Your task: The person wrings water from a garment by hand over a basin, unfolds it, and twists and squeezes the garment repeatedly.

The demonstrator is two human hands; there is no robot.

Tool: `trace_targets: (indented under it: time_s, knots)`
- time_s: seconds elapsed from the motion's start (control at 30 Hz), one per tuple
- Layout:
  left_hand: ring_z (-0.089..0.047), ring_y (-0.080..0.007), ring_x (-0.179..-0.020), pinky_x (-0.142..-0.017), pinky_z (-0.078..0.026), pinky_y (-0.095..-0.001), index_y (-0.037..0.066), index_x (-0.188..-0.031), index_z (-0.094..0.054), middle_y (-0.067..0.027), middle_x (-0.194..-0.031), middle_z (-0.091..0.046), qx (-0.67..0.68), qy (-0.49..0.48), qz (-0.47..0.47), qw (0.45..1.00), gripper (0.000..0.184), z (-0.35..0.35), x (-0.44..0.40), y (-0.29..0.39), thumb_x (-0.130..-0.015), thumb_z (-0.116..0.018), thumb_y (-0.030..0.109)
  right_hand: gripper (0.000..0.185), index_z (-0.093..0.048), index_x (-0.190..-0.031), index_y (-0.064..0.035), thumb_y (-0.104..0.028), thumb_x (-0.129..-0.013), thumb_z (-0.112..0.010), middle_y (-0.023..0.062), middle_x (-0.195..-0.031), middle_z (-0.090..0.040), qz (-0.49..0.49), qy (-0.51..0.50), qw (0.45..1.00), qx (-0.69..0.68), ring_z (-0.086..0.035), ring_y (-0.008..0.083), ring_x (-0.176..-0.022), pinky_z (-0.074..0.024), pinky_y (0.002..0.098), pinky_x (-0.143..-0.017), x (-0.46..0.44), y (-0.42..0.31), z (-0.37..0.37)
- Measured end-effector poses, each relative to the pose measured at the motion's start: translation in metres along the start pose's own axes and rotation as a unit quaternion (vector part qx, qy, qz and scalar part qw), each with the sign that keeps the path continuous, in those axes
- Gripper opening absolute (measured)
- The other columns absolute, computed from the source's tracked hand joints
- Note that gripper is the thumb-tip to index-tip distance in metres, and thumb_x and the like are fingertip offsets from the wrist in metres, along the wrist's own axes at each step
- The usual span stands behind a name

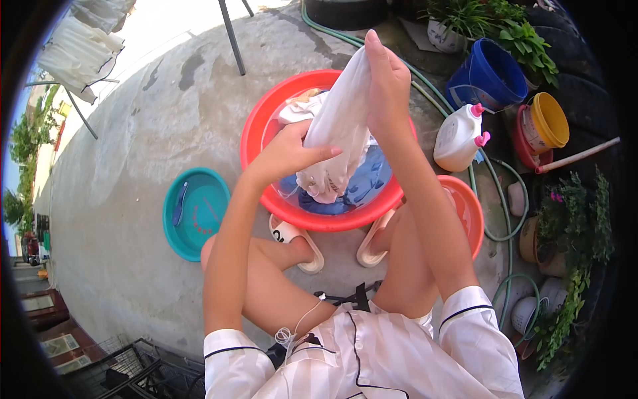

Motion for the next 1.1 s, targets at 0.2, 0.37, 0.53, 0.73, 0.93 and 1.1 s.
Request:
trace_targets:
  time_s: [0.2, 0.37, 0.53, 0.73, 0.93, 1.1]
  knots:
    - [-0.057, -0.0149, -0.087, -0.077, -0.044, -0.0287, 0.000, -0.108, -0.055, -0.0088, -0.093, -0.061, 0.012, 0.034, -0.040, 0.999, 0.038, -0.008, -0.014, -0.028, -0.077, -0.064, 0.020, 0.037, -0.047, -0.063, -0.0103, -0.038, -0.087, -0.054, -0.0062, -0.057, -0.043, 0.012, -0.046, 0.999, 0.011, -0.037, 0.0023, -0.051, -0.0293, 0.0200, -0.045, 0.006, -0.004, 0.002]
    - [-0.056, -0.0120, -0.085, -0.076, -0.044, -0.0264, 0.000, -0.107, -0.055, -0.0074, -0.095, -0.060, -0.040, 0.024, -0.020, 0.999, 0.035, -0.004, -0.024, -0.041, -0.080, -0.062, 0.021, 0.035, -0.050, -0.065, -0.0106, -0.038, -0.087, -0.053, -0.0069, -0.058, -0.044, -0.028, -0.008, 0.999, -0.020, -0.037, 0.0018, -0.051, -0.0309, 0.0190, -0.047, 0.006, -0.013, 0.004]
    - [-0.055, -0.0102, -0.083, -0.075, -0.043, -0.0252, 0.000, -0.104, -0.057, -0.0061, -0.094, -0.060, -0.026, 0.022, 0.051, 0.998, 0.036, -0.001, -0.021, -0.045, -0.081, -0.062, 0.028, 0.034, -0.053, -0.072, -0.0080, -0.039, -0.087, -0.052, -0.0009, -0.064, -0.052, -0.016, -0.008, 1.000, -0.020, -0.050, 0.0083, -0.057, -0.0417, 0.0232, -0.054, -0.001, -0.015, 0.018]
    - [-0.052, -0.0078, -0.086, -0.077, -0.041, -0.0228, -0.002, -0.107, -0.056, -0.0027, -0.096, -0.059, 0.078, -0.010, 0.032, 0.996, 0.041, 0.001, -0.025, -0.052, -0.085, -0.057, 0.033, 0.034, -0.055, -0.078, -0.0063, -0.039, -0.086, -0.053, 0.0025, -0.071, -0.057, -0.025, 0.049, 0.998, 0.002, -0.056, 0.0116, -0.065, -0.0463, 0.0261, -0.062, -0.011, -0.019, 0.041]
    - [-0.051, -0.0071, -0.090, -0.079, -0.040, -0.0225, -0.002, -0.108, -0.056, -0.0023, -0.098, -0.059, 0.109, 0.133, -0.102, 0.980, 0.037, -0.001, -0.009, -0.024, -0.090, -0.049, 0.029, 0.031, -0.057, -0.079, -0.0058, -0.036, -0.085, -0.055, -0.0003, -0.069, -0.055, -0.067, 0.071, 0.994, 0.041, -0.051, 0.0082, -0.062, -0.0415, 0.0236, -0.059, -0.017, -0.017, 0.060]
    - [-0.052, -0.0085, -0.090, -0.079, -0.041, -0.0238, -0.002, -0.108, -0.056, -0.0035, -0.100, -0.058, 0.151, 0.171, -0.158, 0.961, 0.040, 0.002, 0.002, -0.014, -0.090, -0.049, 0.033, 0.028, -0.058, -0.086, -0.0059, -0.034, -0.084, -0.057, -0.0004, -0.072, -0.055, -0.151, 0.034, 0.983, 0.099, -0.051, 0.0076, -0.065, -0.0413, 0.0230, -0.060, -0.010, -0.016, 0.064]
Point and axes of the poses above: each hand's wrist, its own x-axis away from the middle knuckle, its own z-axis out of the back of the hand, y = z × x, the point moved 4 cm from there along -x, towards the middle knuckle
